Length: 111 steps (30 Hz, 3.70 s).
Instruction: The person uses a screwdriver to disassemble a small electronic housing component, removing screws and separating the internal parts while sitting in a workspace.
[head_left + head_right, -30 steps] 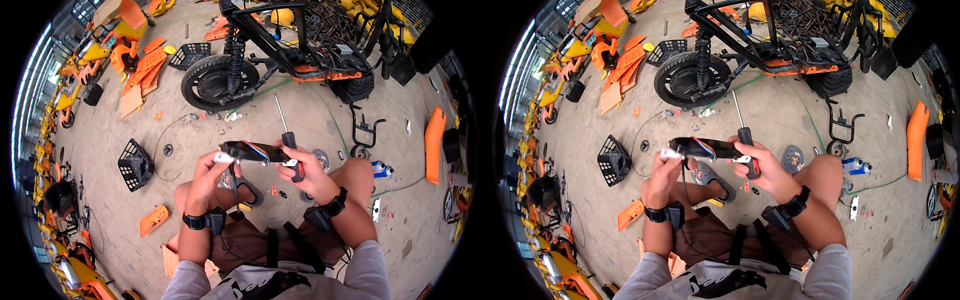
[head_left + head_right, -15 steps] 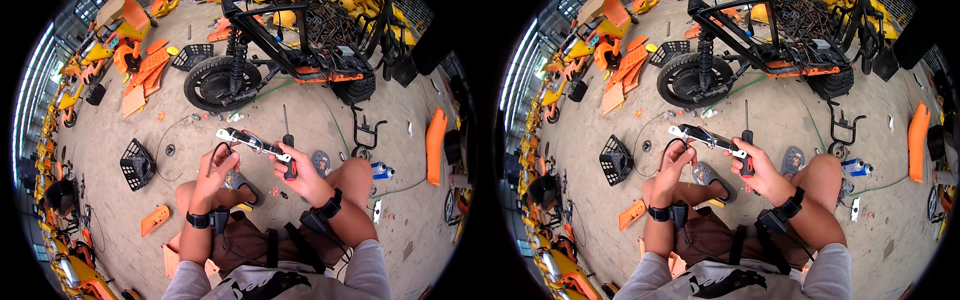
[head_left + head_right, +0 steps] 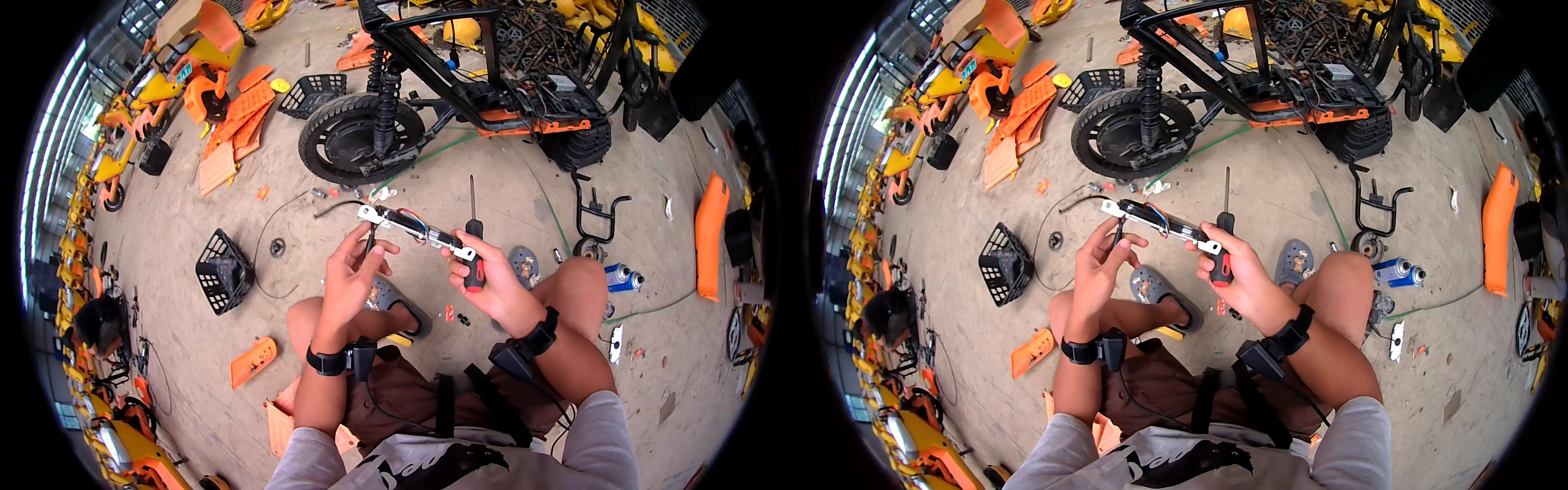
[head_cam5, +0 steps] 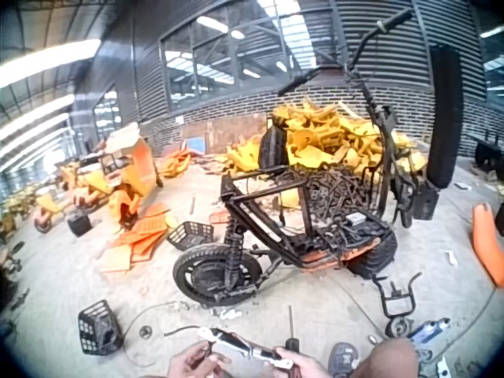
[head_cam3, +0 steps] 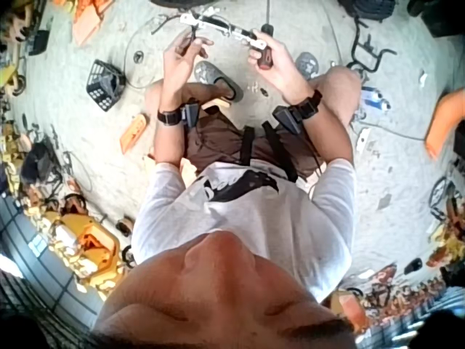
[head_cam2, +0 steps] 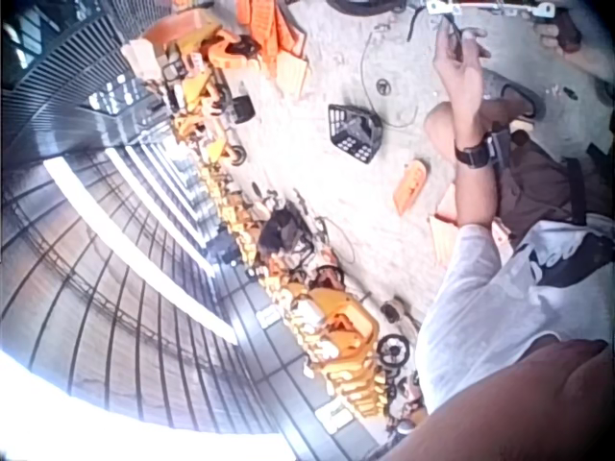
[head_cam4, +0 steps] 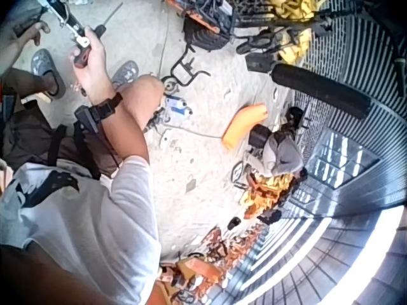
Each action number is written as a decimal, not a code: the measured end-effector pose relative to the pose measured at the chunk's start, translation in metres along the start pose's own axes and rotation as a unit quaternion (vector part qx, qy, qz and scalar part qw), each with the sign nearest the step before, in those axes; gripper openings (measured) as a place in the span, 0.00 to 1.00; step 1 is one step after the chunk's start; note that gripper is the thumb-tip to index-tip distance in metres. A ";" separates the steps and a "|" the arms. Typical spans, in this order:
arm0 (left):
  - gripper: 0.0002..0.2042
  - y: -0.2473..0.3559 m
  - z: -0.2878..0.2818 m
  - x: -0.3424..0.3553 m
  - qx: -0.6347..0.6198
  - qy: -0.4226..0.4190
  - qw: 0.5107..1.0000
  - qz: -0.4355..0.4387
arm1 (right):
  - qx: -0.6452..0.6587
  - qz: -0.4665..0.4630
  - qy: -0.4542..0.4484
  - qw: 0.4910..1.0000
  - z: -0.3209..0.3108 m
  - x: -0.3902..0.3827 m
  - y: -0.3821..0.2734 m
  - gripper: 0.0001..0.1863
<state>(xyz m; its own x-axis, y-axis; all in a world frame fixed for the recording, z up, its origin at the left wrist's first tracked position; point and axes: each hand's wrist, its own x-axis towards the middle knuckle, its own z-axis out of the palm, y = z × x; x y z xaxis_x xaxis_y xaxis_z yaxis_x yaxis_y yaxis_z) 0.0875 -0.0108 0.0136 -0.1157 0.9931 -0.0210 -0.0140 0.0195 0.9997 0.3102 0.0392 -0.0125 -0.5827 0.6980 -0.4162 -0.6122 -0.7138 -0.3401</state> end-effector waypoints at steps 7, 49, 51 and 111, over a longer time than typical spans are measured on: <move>0.23 0.006 0.002 -0.001 -0.024 -0.026 0.999 0.014 | -0.003 -0.004 0.019 1.000 0.001 -0.001 -0.001 0.08; 0.22 -0.007 -0.004 0.005 -0.030 0.060 0.998 0.005 | 0.016 -0.013 0.080 0.997 -0.005 0.000 -0.003 0.09; 0.21 -0.014 -0.008 0.007 0.001 0.045 0.999 -0.004 | 0.011 -0.012 0.065 0.998 -0.002 -0.002 -0.002 0.09; 0.13 -0.018 0.011 0.024 0.103 0.244 0.958 0.112 | -0.056 0.016 0.068 0.996 -0.006 0.009 0.016 0.08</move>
<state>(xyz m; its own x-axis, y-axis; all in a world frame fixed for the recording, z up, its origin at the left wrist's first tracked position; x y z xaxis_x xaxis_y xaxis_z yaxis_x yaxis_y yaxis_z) 0.0958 0.0143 -0.0051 -0.5446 0.8032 0.2416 0.2564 -0.1149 0.9597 0.2981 0.0341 -0.0265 -0.5180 0.6664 -0.5363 -0.5261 -0.7425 -0.4145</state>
